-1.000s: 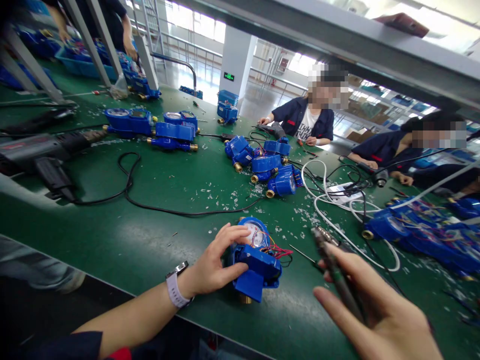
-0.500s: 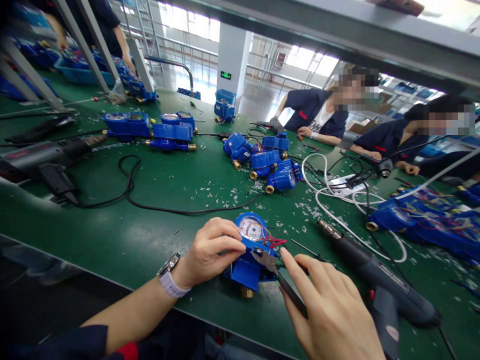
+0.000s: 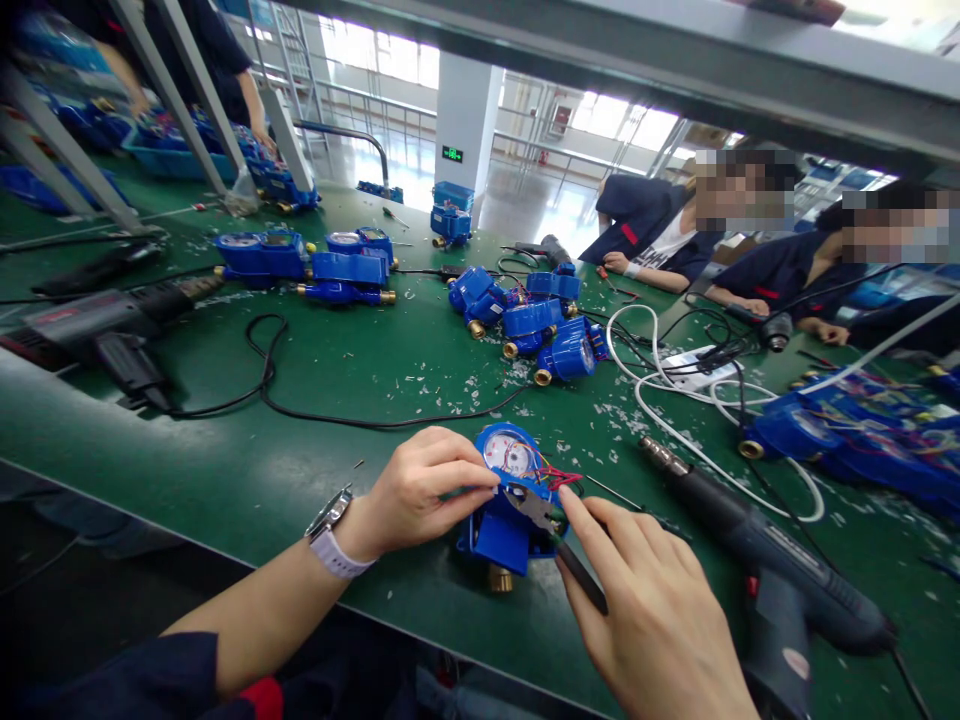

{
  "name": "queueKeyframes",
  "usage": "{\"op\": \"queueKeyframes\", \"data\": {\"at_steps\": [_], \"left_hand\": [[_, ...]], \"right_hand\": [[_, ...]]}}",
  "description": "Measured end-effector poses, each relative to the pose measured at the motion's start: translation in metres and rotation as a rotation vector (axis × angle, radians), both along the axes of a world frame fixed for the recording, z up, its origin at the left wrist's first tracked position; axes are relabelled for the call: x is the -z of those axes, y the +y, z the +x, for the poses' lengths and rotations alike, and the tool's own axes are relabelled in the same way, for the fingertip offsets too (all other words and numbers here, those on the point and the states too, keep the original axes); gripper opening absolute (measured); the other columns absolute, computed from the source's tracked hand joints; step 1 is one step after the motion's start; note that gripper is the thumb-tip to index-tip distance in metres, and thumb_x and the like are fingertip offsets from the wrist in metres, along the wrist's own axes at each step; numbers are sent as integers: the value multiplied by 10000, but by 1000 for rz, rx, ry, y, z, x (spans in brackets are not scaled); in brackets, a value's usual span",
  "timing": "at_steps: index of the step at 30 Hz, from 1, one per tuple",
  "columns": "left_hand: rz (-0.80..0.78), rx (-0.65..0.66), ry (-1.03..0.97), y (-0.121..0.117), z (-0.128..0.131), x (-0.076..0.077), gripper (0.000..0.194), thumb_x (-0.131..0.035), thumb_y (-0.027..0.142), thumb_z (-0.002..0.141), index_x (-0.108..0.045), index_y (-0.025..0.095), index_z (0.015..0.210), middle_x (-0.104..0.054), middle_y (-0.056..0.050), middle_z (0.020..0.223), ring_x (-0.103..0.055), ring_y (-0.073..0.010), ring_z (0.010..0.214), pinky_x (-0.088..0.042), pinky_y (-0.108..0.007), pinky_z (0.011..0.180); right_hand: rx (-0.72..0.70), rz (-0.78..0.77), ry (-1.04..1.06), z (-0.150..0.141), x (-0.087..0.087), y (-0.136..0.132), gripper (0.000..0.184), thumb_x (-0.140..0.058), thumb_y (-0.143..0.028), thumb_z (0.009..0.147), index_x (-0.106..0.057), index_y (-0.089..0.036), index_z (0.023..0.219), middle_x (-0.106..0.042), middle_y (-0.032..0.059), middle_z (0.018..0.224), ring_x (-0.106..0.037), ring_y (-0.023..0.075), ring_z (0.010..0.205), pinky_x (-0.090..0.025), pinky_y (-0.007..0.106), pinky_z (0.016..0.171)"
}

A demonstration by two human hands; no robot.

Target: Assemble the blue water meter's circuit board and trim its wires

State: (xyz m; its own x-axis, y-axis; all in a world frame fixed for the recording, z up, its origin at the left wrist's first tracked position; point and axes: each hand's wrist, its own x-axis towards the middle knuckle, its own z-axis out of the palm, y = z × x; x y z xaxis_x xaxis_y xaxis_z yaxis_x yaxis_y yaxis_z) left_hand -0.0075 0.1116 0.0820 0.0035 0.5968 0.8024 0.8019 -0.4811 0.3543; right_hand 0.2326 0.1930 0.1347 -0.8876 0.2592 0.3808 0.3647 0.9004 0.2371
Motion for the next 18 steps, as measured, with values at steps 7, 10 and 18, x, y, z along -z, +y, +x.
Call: {"op": "queueKeyframes", "data": {"at_steps": [7,10,18], "left_hand": [[-175,-6,211,0,0,-21,151,-545,247,964,-656,183,883,-722,-8,839,-661,-147,785,-478,-294,753],[-232,-25,240,0,0,-26,122,-580,245,940,-637,179,854,-698,-4,794,-638,-155,739,-461,-302,714],[-309,-11,160,-2,-2,-24,126,-598,231,932,-620,173,823,-668,0,757,-627,-163,726,-464,-295,693]], "right_hand": [[23,66,-11,-2,1,0,386,-364,-317,1045,-532,-105,1319,-609,95,1161,-567,228,952,-429,363,787],[20,66,-13,-3,2,-1,378,-375,-301,1035,-532,-98,1313,-615,105,1159,-570,239,949,-433,376,791],[9,75,-13,-6,3,-4,375,-387,-285,1031,-522,-88,1319,-616,113,1168,-567,247,964,-428,383,796]]}}
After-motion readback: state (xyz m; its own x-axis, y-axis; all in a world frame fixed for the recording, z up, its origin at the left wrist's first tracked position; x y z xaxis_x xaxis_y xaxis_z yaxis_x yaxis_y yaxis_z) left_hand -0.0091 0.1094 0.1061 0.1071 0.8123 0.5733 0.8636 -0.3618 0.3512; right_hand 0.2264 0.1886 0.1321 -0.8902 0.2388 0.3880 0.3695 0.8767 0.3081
